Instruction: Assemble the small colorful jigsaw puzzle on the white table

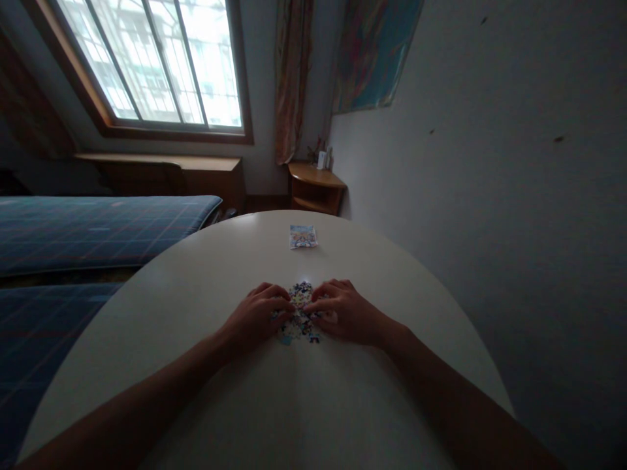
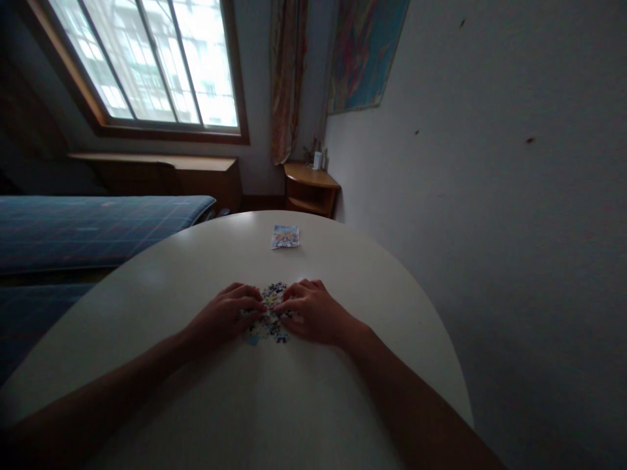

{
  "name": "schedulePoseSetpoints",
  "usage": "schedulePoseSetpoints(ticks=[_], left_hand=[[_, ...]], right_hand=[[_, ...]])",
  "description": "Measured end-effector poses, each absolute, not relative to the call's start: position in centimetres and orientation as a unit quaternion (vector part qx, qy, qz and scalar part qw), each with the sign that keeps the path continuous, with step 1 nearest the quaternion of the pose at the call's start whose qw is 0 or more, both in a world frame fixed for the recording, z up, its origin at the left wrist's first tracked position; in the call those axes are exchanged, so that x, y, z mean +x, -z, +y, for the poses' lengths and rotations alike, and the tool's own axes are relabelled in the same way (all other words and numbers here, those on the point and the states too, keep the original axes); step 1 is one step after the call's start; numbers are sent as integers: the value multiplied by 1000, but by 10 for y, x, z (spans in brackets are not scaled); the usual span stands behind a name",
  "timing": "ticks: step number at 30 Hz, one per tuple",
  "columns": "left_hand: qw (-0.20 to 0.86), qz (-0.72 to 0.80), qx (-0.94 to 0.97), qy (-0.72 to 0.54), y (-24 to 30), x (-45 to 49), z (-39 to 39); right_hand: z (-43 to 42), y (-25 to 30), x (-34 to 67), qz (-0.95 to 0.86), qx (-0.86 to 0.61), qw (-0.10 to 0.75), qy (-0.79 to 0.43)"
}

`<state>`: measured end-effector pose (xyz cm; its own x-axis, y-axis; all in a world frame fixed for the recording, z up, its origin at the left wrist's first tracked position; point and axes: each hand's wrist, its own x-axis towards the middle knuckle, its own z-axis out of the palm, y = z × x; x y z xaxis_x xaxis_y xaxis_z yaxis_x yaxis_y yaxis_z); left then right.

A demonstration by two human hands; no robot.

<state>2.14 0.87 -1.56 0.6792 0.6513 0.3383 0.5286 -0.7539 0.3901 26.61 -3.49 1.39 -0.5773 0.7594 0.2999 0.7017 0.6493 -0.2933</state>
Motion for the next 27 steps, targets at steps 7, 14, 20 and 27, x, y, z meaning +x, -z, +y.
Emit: schedulePoseSetpoints(ticks=[7,14,20,27], left_hand=[[128,320,903,-257,18,20,13],[137,342,888,-274,18,21,12],[137,364,880,-272,16,20,12],[170,250,939,-164,-14,7,3]], right_hand=[[-37,-14,267,-900,-379,192,-95],[-35,-15,267,-904,-362,208,-89],[-36,-18,267,-906,-351,220,-83],[-36,-19,268,-914,-333,219,-76]])
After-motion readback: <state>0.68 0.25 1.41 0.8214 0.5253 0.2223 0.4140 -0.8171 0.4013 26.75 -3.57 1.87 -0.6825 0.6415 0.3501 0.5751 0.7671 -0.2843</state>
